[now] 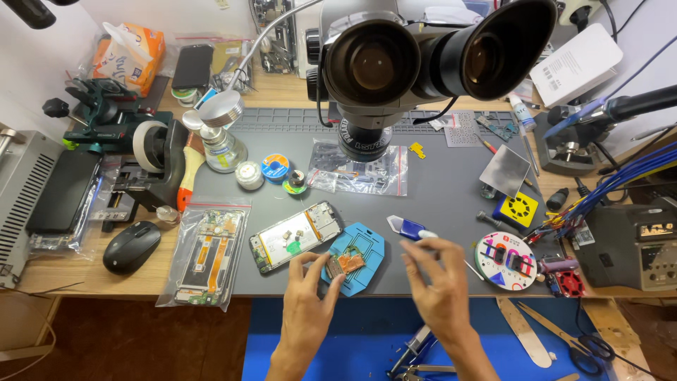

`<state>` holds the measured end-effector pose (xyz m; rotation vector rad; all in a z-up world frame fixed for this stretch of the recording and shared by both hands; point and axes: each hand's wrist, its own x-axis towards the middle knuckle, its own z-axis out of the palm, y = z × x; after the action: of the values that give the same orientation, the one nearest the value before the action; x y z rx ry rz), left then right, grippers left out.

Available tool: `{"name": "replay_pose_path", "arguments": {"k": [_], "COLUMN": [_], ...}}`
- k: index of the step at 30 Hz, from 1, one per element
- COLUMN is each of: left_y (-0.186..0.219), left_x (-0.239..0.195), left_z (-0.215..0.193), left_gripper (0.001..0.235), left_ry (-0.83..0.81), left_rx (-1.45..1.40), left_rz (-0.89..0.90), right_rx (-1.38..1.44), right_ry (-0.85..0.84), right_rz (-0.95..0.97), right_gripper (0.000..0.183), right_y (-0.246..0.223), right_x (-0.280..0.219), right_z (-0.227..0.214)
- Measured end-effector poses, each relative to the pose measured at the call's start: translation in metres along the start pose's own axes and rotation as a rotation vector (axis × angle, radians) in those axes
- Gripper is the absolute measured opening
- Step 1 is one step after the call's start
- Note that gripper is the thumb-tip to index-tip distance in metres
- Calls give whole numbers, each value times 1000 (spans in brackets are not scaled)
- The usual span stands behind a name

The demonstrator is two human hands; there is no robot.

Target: The person cleans a small circuit board using a white wipe, rubbing both sides of the board. The board is placed on a blue mat on a cluttered workbench with various tools and electronic components.

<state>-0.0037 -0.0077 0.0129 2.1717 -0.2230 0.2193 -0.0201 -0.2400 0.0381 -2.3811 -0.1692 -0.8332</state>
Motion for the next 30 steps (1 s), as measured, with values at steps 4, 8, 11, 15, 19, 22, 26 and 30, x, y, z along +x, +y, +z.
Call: {"name": "replay_pose_path", "arguments": {"k": [4,8,11,15,19,22,26,30], "left_y": [2,-6,-11,-12,-12,-5,9,0], "left_x": [3,2,0,-2,-2,-2,-5,-14], "left_z": [-5,-7,-4,2,1,-3,-8,9], "left_gripper": [42,43,44,42,44,45,38,39], "left_ry": [12,42,76,132,162,168,158,-6], "left_rx": [-38,-92,-83,-79,-110,-209,-449,-1312], "left_rz": [6,123,201,244,245,218,20,-394], "right_rx": [159,215,248,314,356,500,651,780], "right_ry": [-179,-363,-450,-564,-583,-517,-481,-387], "right_rz": [23,162,306,473,476,434,421,305], "right_gripper": [22,29,31,27,27,27,32,40], "right_y": [-12,-17,-21,-23,-22,-23,-26,-32], "right_x": [0,3,13,23,22,19,14,9], "right_z": [19,28,26,22,19,18,15,17]}}
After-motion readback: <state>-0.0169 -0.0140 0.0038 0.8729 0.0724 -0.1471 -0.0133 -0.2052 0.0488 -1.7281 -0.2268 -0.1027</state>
